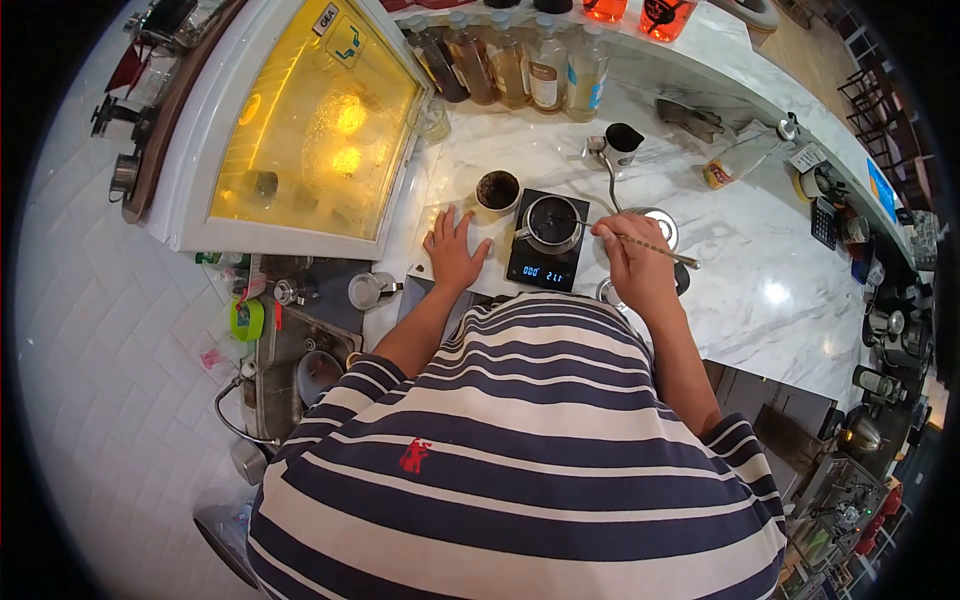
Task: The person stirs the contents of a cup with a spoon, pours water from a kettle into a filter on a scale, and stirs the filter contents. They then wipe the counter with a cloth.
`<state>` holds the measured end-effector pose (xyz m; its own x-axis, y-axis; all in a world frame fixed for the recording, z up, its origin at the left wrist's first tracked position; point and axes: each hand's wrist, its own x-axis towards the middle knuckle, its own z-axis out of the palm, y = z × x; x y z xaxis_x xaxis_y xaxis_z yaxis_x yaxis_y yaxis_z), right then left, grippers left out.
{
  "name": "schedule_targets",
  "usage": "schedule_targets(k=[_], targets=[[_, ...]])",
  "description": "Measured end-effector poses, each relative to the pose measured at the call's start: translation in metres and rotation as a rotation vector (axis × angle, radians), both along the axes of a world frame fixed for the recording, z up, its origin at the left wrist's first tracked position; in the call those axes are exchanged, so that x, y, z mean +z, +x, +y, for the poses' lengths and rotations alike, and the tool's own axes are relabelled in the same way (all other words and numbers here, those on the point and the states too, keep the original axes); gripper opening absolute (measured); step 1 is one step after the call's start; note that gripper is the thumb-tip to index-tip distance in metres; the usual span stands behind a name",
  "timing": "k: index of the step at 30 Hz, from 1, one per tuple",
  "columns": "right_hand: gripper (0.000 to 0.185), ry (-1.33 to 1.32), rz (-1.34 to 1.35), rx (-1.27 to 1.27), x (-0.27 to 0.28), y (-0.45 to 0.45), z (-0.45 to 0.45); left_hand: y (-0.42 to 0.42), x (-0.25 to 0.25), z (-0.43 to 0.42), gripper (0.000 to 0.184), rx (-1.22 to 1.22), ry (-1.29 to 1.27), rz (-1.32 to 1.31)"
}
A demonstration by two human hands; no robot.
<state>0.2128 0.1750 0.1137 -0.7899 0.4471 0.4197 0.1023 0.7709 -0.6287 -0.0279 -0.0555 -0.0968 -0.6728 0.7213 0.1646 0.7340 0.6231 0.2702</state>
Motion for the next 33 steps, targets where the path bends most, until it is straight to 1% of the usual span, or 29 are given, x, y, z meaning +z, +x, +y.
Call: schedule_targets(k=[3,7,10,13,19,25,28,33], targets=[[0.013,-0.009,-0.020,0.022,-0.004,-0.004,-0.005,0.000,0.000,0.001,0.070,0.001,-0.006,-0.003],[0.012,-0.037,-0.027,-0.008,0.002,-0.005,-0.002,-0.001,0.000,0.000,0.070,0.000,-0.003,0.000],[0.012,-0.008,-0.009,-0.029,-0.001,-0.001,0.003,0.000,0.001,0.001,0.070,0.006,-0.008,-0.012],[0.009,-0.016,-0.006,-0.010,-0.001,0.002,0.005,0.000,0.002,0.001,0.071,0.011,-0.020,-0.015],[0.008,0.005,0.007,0.029,-0.003,-0.008,-0.006,0.001,0.001,0.002,0.071,0.017,-0.021,-0.010],[0.007,0.031,-0.024,-0.047,-0.004,0.002,0.003,0.001,0.002,0.002,0.071,0.009,-0.005,-0.003],[0.006,-0.021,-0.006,-0.015,-0.005,0.005,0.002,0.002,0.003,0.002,0.070,0.011,0.012,0.002],[0.005,0.008,0.019,0.012,0.001,-0.007,-0.005,0.001,0.004,0.003,0.070,0.010,-0.006,-0.005]])
